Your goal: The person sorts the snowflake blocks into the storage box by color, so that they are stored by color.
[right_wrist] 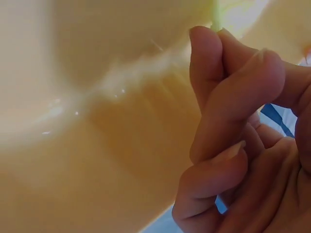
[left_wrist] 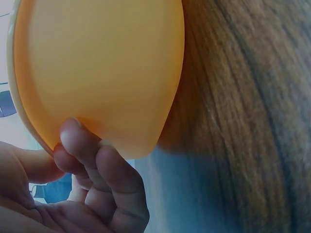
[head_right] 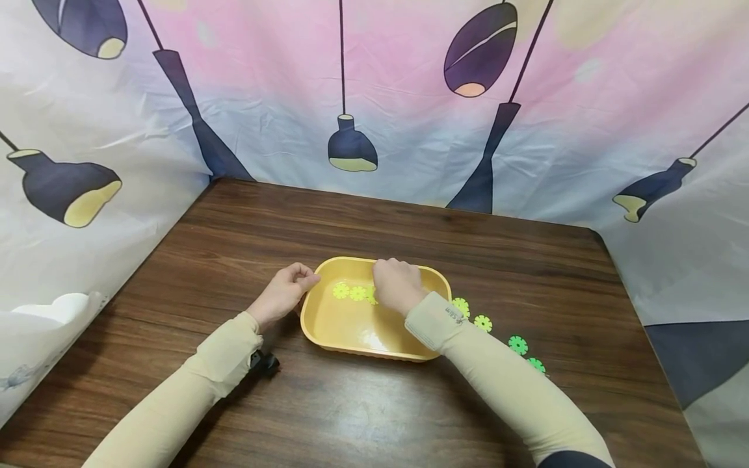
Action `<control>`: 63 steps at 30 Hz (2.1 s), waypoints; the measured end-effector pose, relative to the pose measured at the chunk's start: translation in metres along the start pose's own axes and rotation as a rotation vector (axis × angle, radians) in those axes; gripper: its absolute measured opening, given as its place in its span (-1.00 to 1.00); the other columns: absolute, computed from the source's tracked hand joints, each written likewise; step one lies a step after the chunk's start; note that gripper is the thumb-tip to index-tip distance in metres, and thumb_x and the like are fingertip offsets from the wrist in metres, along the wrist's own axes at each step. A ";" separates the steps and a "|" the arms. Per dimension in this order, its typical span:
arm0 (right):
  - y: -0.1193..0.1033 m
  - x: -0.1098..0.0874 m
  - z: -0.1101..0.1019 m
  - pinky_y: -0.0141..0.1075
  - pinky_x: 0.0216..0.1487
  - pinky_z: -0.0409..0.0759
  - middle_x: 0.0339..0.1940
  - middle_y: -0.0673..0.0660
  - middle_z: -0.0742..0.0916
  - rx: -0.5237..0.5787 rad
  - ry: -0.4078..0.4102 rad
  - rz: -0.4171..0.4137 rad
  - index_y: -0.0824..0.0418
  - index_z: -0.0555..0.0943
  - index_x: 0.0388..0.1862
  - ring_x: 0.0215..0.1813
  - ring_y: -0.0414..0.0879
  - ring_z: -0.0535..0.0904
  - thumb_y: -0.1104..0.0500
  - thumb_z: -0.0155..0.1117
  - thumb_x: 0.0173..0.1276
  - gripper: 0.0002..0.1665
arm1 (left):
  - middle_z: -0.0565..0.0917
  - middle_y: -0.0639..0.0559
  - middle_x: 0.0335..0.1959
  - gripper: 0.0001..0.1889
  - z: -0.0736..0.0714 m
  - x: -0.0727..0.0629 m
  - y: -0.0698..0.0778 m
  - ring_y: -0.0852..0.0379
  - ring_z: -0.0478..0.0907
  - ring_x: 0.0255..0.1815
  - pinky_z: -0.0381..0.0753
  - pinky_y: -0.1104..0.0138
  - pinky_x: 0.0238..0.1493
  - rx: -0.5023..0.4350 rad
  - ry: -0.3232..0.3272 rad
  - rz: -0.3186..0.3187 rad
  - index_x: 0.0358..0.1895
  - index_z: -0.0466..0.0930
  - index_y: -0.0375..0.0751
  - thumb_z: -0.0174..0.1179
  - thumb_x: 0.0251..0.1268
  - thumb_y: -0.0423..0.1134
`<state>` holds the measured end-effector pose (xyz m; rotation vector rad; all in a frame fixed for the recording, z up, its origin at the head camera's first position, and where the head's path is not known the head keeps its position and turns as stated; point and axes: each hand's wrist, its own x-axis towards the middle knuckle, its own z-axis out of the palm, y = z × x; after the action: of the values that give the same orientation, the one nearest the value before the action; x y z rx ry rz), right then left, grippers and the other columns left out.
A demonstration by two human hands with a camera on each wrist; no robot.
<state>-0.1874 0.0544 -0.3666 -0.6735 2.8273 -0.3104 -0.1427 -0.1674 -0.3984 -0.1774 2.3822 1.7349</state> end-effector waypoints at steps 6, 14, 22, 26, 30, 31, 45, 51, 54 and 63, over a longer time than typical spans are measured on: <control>0.002 0.001 0.004 -0.22 -0.52 0.53 -0.46 -0.02 0.68 -0.029 0.012 0.007 0.12 0.65 -0.35 -0.51 -0.12 0.53 0.22 0.42 0.18 -0.91 | 0.56 -0.17 -0.43 -0.81 0.000 0.000 0.001 0.14 0.41 -0.69 0.45 0.36 -0.68 -0.007 -0.003 0.004 -0.13 0.39 -0.34 0.04 0.51 -0.23; 0.001 -0.001 0.007 -0.39 -0.73 0.17 -0.78 -0.08 0.37 -0.008 0.009 0.001 0.04 0.39 -0.72 -0.70 -0.23 0.22 0.37 0.22 0.17 -0.62 | 0.55 -0.17 -0.40 -0.79 0.000 0.000 0.001 0.14 0.43 -0.67 0.47 0.34 -0.67 0.005 -0.006 -0.001 -0.12 0.39 -0.34 0.04 0.51 -0.21; 0.002 -0.001 0.006 -0.35 -0.70 0.28 -0.70 -0.07 0.49 0.002 0.032 0.001 0.09 0.53 -0.62 -0.66 -0.21 0.30 0.43 0.10 0.12 -0.72 | 0.54 -0.15 -0.44 -0.80 -0.001 0.000 0.002 0.14 0.40 -0.70 0.44 0.35 -0.69 -0.003 -0.004 0.000 -0.13 0.39 -0.34 0.04 0.50 -0.22; 0.003 -0.005 -0.003 -0.19 -0.50 0.53 -0.48 -0.04 0.67 0.017 0.055 0.002 0.13 0.69 -0.39 -0.51 -0.15 0.51 0.32 0.26 0.21 -0.88 | 0.53 -0.14 -0.45 -0.80 0.000 -0.001 0.002 0.14 0.39 -0.69 0.44 0.35 -0.69 -0.005 0.001 -0.005 -0.14 0.39 -0.33 0.04 0.50 -0.22; 0.006 -0.014 -0.018 -0.17 -0.46 0.55 -0.48 -0.05 0.67 0.079 0.087 -0.022 0.14 0.68 -0.37 -0.51 -0.15 0.55 0.21 0.36 0.26 -0.97 | 0.53 -0.15 -0.43 -0.81 0.000 -0.001 0.003 0.14 0.40 -0.67 0.44 0.35 -0.68 -0.002 0.008 -0.012 -0.13 0.39 -0.32 0.04 0.50 -0.22; 0.007 -0.017 -0.023 -0.18 -0.48 0.54 -0.49 -0.05 0.66 0.092 0.104 -0.028 0.12 0.67 -0.39 -0.52 -0.15 0.54 0.19 0.37 0.26 -0.95 | 0.53 -0.15 -0.42 -0.81 0.000 -0.002 0.003 0.14 0.41 -0.67 0.45 0.35 -0.68 0.000 0.009 -0.012 -0.13 0.39 -0.32 0.04 0.50 -0.22; 0.070 -0.068 -0.077 -0.17 -0.39 0.49 -0.47 -0.02 0.71 0.212 0.290 0.101 0.08 0.67 -0.35 -0.44 -0.10 0.57 0.03 0.41 0.27 -0.85 | 0.55 -0.17 -0.39 -0.80 0.001 -0.002 0.004 0.13 0.44 -0.67 0.49 0.33 -0.67 0.005 0.007 -0.025 -0.11 0.39 -0.32 0.04 0.51 -0.21; 0.112 -0.087 -0.072 -0.19 -0.42 0.44 -0.43 0.03 0.72 0.203 0.275 0.207 0.10 0.66 -0.33 -0.41 -0.06 0.56 -0.03 0.39 0.28 -0.78 | 0.55 -0.18 -0.38 -0.79 0.001 -0.002 0.004 0.13 0.44 -0.67 0.49 0.32 -0.66 0.001 0.005 -0.027 -0.11 0.39 -0.33 0.04 0.51 -0.21; 0.132 -0.091 -0.061 -0.18 -0.45 0.44 -0.41 0.06 0.71 0.197 0.238 0.250 0.14 0.66 -0.31 -0.41 -0.05 0.56 -0.03 0.37 0.29 -0.74 | 0.56 -0.19 -0.37 -0.79 0.001 -0.002 0.004 0.13 0.45 -0.66 0.50 0.32 -0.66 0.007 0.003 -0.025 -0.11 0.39 -0.33 0.04 0.51 -0.20; 0.171 -0.095 -0.028 -0.21 -0.42 0.47 -0.34 0.09 0.71 0.223 0.050 0.271 0.23 0.66 -0.22 -0.40 -0.08 0.53 0.05 0.32 0.36 -0.75 | 0.56 -0.19 -0.36 -0.79 0.002 -0.004 0.004 0.11 0.47 -0.65 0.52 0.30 -0.66 -0.002 0.000 -0.028 -0.11 0.39 -0.33 0.04 0.50 -0.20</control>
<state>-0.1829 0.2519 -0.3679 -0.2371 2.8248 -0.5876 -0.1396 -0.1643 -0.3946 -0.2097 2.3672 1.7246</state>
